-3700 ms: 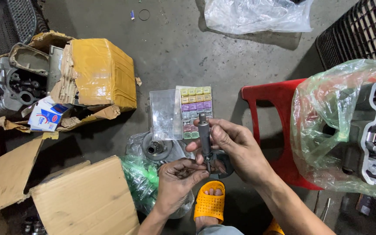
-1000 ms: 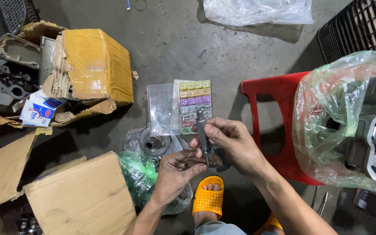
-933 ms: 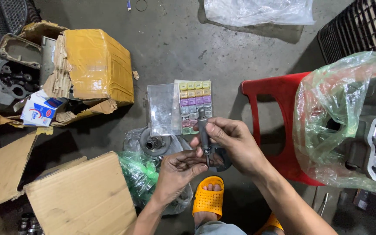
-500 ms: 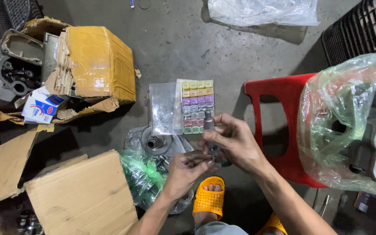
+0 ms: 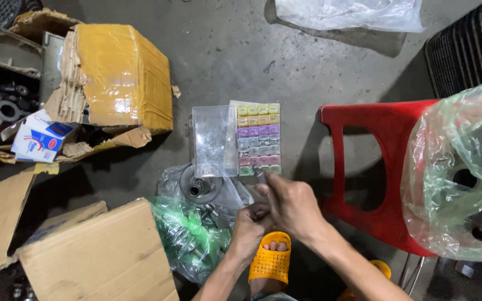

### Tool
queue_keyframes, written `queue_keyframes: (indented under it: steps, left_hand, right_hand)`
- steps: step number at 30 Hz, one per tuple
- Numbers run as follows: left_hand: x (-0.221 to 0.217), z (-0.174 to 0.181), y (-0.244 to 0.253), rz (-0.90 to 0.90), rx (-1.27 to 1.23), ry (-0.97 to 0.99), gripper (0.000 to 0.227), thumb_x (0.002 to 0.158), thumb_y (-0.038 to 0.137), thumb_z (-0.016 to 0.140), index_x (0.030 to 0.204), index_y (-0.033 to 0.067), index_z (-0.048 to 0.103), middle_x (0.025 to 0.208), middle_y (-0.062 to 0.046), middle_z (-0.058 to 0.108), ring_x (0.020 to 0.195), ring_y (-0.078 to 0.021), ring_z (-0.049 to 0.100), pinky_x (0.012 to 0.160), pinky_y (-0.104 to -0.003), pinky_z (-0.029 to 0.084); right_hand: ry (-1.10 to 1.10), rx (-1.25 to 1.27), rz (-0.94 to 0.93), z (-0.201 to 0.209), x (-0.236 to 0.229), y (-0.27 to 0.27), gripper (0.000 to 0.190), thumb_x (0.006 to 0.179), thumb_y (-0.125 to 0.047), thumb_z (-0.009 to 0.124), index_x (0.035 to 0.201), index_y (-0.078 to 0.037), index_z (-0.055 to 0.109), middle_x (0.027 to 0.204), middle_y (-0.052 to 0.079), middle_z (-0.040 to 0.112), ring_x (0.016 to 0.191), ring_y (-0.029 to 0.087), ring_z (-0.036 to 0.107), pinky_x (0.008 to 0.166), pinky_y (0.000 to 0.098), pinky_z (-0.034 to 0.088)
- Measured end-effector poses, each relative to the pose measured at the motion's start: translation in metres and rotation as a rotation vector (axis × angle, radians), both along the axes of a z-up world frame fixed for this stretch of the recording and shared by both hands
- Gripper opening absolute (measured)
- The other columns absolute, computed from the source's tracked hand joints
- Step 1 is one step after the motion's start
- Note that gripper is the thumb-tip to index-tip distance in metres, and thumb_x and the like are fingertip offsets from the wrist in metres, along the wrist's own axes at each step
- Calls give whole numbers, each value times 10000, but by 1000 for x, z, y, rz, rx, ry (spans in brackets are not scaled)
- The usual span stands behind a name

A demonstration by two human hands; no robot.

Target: The person assembles small metal components into a plastic organizer box, then places a camshaft into a cylinder head resting on their lap. They wipe the cylinder head with a cloth and install a metal bracket over the camshaft, securing it with a hammer.

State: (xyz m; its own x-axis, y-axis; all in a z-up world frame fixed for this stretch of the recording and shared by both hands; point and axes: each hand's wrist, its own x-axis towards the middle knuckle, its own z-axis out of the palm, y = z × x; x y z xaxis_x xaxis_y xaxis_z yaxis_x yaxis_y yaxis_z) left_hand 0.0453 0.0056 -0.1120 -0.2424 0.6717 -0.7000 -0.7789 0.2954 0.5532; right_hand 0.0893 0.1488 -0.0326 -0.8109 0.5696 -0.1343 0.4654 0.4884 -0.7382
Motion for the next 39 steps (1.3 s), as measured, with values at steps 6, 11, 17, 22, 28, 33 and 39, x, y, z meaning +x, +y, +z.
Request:
queue_keyframes:
  steps: [6,11,17,22,28,33,39]
  left_hand:
    - [2,-16,-5,105,-104,-201,127,838,-86,742,962,-61,734,859,-135,733,723,-183,655,666,-277,556]
    - [-4,-27,-4,-24,1,498,172,806,-63,678,959,-4,728,860,-47,767,708,-110,656,654,-244,543]
    - [-49,-47,43,-134,396,1478,73,983,-22,580,1011,16,635,1273,-168,694,1206,-398,646,998,-513,508]
    - [-71,-43,66,-504,261,1719,125,912,10,605,1036,31,596,1302,-195,652,1243,-388,586,1059,-576,429]
    - [-69,-58,67,-716,154,1864,197,836,41,602,1032,56,606,1327,-189,641,1252,-349,539,1045,-563,390]
    - [-69,-58,66,-719,122,1843,187,832,51,604,1018,69,610,1344,-179,660,1268,-340,535,1073,-576,359]
    - [-71,-65,64,-744,121,1758,174,863,76,595,1035,100,608,1420,-143,615,1300,-302,508,1108,-562,343]
  right_hand:
    - [-34,89,79,-4,-7,-10,352,905,-93,680,1221,58,643,865,136,771,515,223,708,418,348,543]
    - [-164,40,-143,-48,11,2,239,864,-234,789,886,-79,609,581,28,686,378,191,594,367,353,470]
    - [-435,142,-201,-116,35,66,170,778,-253,760,852,-123,678,680,140,713,778,413,729,654,517,541]
    - [-485,226,-53,-97,6,66,193,765,-287,769,916,-184,708,698,112,739,763,372,752,687,500,575]
    - [-653,377,140,-134,-5,74,183,845,-266,632,963,-185,747,691,115,753,738,325,778,696,446,602]
    - [-650,91,18,-142,-18,74,295,811,-311,625,1017,-123,723,731,176,741,805,408,765,725,542,583]
    - [-571,-84,-93,-107,-28,70,358,814,-292,663,992,7,749,805,264,743,860,482,741,709,582,544]
